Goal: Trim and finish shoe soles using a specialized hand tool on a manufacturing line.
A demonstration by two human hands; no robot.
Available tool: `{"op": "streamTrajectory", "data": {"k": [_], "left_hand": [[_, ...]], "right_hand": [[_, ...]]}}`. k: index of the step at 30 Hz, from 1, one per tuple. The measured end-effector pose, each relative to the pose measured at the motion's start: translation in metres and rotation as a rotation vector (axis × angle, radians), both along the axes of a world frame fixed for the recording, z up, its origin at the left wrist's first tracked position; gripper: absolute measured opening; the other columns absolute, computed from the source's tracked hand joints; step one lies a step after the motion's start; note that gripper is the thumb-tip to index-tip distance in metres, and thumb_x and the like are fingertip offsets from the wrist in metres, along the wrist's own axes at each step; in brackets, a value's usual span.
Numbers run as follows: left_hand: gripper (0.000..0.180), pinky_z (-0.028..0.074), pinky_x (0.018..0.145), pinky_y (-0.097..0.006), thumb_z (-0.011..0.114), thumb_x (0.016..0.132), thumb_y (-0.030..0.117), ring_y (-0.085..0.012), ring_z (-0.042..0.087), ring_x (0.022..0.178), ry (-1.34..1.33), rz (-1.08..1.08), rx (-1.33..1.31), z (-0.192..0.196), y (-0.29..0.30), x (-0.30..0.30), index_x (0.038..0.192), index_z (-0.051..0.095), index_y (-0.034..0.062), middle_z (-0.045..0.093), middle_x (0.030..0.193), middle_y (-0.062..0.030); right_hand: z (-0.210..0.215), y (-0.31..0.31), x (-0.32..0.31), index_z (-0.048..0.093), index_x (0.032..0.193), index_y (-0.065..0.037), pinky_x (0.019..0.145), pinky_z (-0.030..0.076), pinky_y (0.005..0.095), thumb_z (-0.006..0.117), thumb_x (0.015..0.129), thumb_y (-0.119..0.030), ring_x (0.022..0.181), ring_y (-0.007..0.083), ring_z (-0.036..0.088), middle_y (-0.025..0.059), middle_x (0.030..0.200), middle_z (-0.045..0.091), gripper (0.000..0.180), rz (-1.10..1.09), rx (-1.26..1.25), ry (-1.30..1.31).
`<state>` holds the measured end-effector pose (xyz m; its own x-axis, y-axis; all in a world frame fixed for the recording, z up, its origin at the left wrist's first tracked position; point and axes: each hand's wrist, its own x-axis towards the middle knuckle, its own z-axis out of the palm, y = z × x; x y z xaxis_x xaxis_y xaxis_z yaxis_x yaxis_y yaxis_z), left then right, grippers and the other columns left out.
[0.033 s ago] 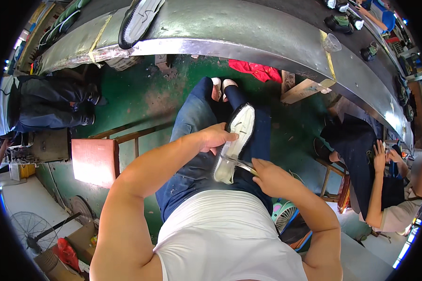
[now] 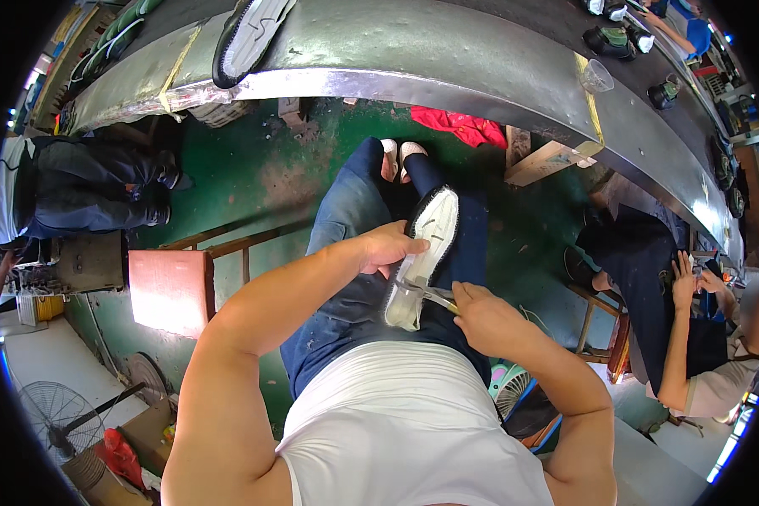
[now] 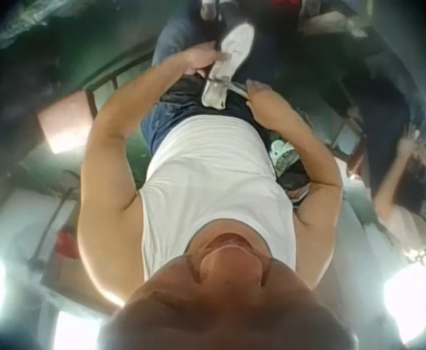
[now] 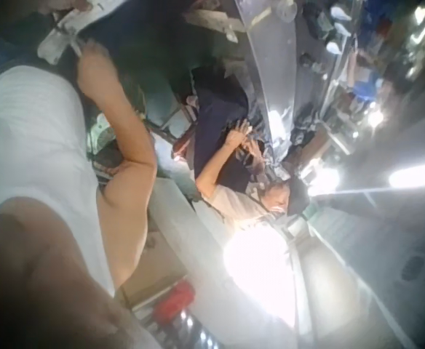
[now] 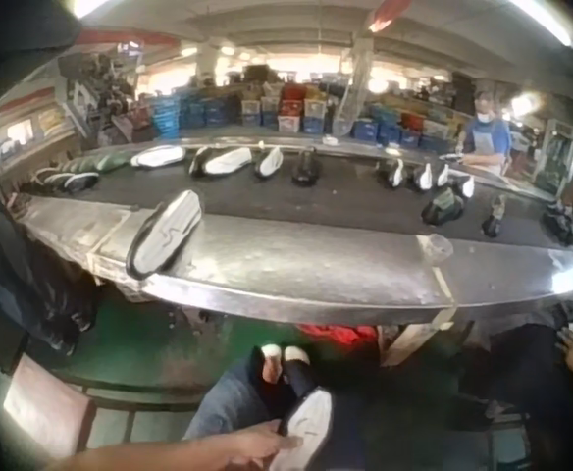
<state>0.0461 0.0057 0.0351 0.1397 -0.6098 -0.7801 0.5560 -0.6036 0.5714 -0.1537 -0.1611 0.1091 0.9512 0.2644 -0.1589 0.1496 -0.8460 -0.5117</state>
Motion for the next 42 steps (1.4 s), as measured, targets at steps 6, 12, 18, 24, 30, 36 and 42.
{"op": "streamTrajectory", "data": {"k": [6, 12, 18, 24, 30, 36, 42], "left_hand": [[0.049, 0.057, 0.082, -0.045, 0.068, 0.096, 0.033, -0.0233, 0.065, 0.107, -0.018, 0.045, 0.001, -0.006, 0.019, -0.004, 0.136, 0.048, 0.0115, 0.063, 0.123, -0.0071], [0.05, 0.055, 0.078, -0.039, 0.07, 0.093, 0.035, -0.0215, 0.066, 0.1, -0.094, 0.045, -0.054, -0.002, 0.02, -0.005, 0.13, 0.051, 0.0072, 0.065, 0.118, -0.0082], [0.083, 0.036, 0.112, -0.037, 0.065, 0.098, 0.03, -0.0223, 0.044, 0.136, -0.361, 0.02, -0.224, -0.006, 0.031, -0.046, 0.16, 0.013, 0.01, 0.043, 0.15, -0.0126], [0.088, 0.028, 0.117, -0.033, 0.06, 0.099, 0.015, -0.0214, 0.036, 0.141, -0.01, 0.314, -0.346, -0.013, 0.03, -0.063, 0.162, -0.002, 0.0129, 0.036, 0.155, -0.0121], [0.094, 0.024, 0.12, -0.036, 0.062, 0.095, 0.019, -0.0315, 0.028, 0.148, -0.692, 0.177, -0.23, -0.031, 0.024, -0.093, 0.16, -0.005, 0.0053, 0.023, 0.16, -0.0243], [0.102, 0.019, 0.122, -0.035, 0.061, 0.096, 0.014, -0.0295, 0.018, 0.152, -0.407, 0.102, -0.347, -0.019, 0.054, -0.096, 0.157, -0.02, 0.009, 0.01, 0.164, -0.0225], [0.1, 0.021, 0.121, -0.033, 0.059, 0.096, 0.007, -0.026, 0.022, 0.15, -0.442, 0.132, -0.32, -0.027, 0.047, -0.1, 0.158, -0.019, 0.0112, 0.014, 0.164, -0.0219]], "right_hand": [[0.016, 0.006, 0.035, 0.063, 0.11, 0.001, 0.075, 0.055, 0.0453, 0.066, 0.09, -0.016, 0.083, 0.0394, 0.068, 0.0184, 0.095, 0.069, 0.026, 0.041, -0.08, 0.33], [-0.032, 0.012, -0.02, 0.063, 0.111, -0.003, 0.077, 0.053, 0.0474, 0.066, 0.091, -0.023, 0.087, 0.0403, 0.067, 0.0189, 0.097, 0.069, 0.028, -0.248, 0.238, 0.187], [-0.011, -0.005, -0.014, 0.062, 0.111, -0.001, 0.082, 0.052, 0.0487, 0.063, 0.093, -0.022, 0.094, 0.0408, 0.067, 0.0221, 0.104, 0.068, 0.028, -0.327, 0.178, 0.657], [-0.013, 0.014, -0.049, 0.059, 0.11, 0.001, 0.077, 0.054, 0.0449, 0.06, 0.09, -0.013, 0.082, 0.0407, 0.067, 0.0202, 0.092, 0.064, 0.024, -0.169, -0.136, 0.094], [-0.02, -0.018, -0.044, 0.065, 0.105, -0.003, 0.064, 0.055, 0.035, 0.063, 0.094, -0.021, 0.073, 0.0234, 0.069, 0.0113, 0.089, 0.071, 0.022, -0.136, 0.217, 0.635], [0.005, -0.046, -0.029, 0.065, 0.102, -0.004, 0.053, 0.048, 0.0282, 0.061, 0.098, -0.031, 0.055, 0.0121, 0.058, 0.0031, 0.079, 0.067, 0.027, -0.37, 0.575, 0.957], [-0.022, -0.006, 0.015, 0.061, 0.096, 0.0, 0.062, 0.051, 0.0359, 0.048, 0.105, -0.033, 0.06, 0.019, 0.062, 0.0071, 0.076, 0.066, 0.037, -0.546, 0.787, -0.047]]}}
